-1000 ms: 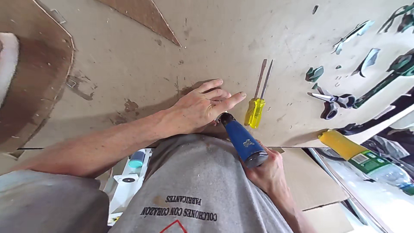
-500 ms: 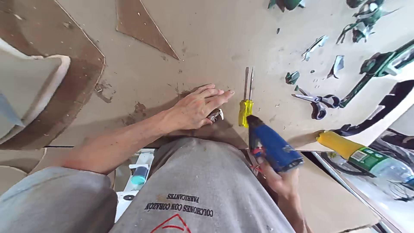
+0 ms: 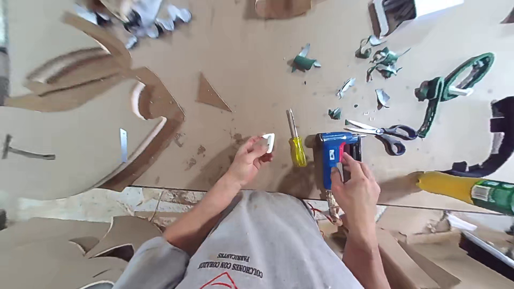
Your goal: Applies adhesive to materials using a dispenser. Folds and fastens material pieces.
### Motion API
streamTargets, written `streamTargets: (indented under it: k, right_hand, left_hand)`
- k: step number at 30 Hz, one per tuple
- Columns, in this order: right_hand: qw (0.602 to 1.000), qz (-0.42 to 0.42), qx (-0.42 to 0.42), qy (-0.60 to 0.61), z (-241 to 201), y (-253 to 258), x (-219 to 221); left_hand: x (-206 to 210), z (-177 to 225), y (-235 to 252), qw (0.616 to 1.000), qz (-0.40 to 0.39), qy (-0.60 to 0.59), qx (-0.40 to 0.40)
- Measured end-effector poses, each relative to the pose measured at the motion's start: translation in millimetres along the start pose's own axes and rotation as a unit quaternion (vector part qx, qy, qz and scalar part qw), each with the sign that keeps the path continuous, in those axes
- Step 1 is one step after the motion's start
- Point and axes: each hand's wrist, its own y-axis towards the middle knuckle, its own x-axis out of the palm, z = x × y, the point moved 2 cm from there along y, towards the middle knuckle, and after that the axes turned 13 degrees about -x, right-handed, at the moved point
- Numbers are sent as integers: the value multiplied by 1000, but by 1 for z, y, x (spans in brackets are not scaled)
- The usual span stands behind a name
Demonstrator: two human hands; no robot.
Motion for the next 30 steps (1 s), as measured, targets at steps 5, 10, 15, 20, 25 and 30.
streamTargets:
  k: [5,10,15,20,25,30]
  right_hand:
    - [927,70,-228,289,-54,22,-13]
    - [861,31,-399,314,-90,27,-18]
    - [844,-33,-401,354,-92,20,-10]
    - [870,22,-292,397,-104,8,-6]
    - [851,19,-176,494,-119,-3,-8]
    - [830,67,-215,511,-124,-8,-15]
  left_hand:
    - [30,4,-40,986,-153,-57,31]
    - [34,-2,-64,974,-221,-25,34]
    - [30,-2,-79,971,-218,60,79]
    - [29,9,-98,955,-101,196,201]
    - [38,17,-109,815,55,405,412]
    - [45,26,-116,749,45,477,458]
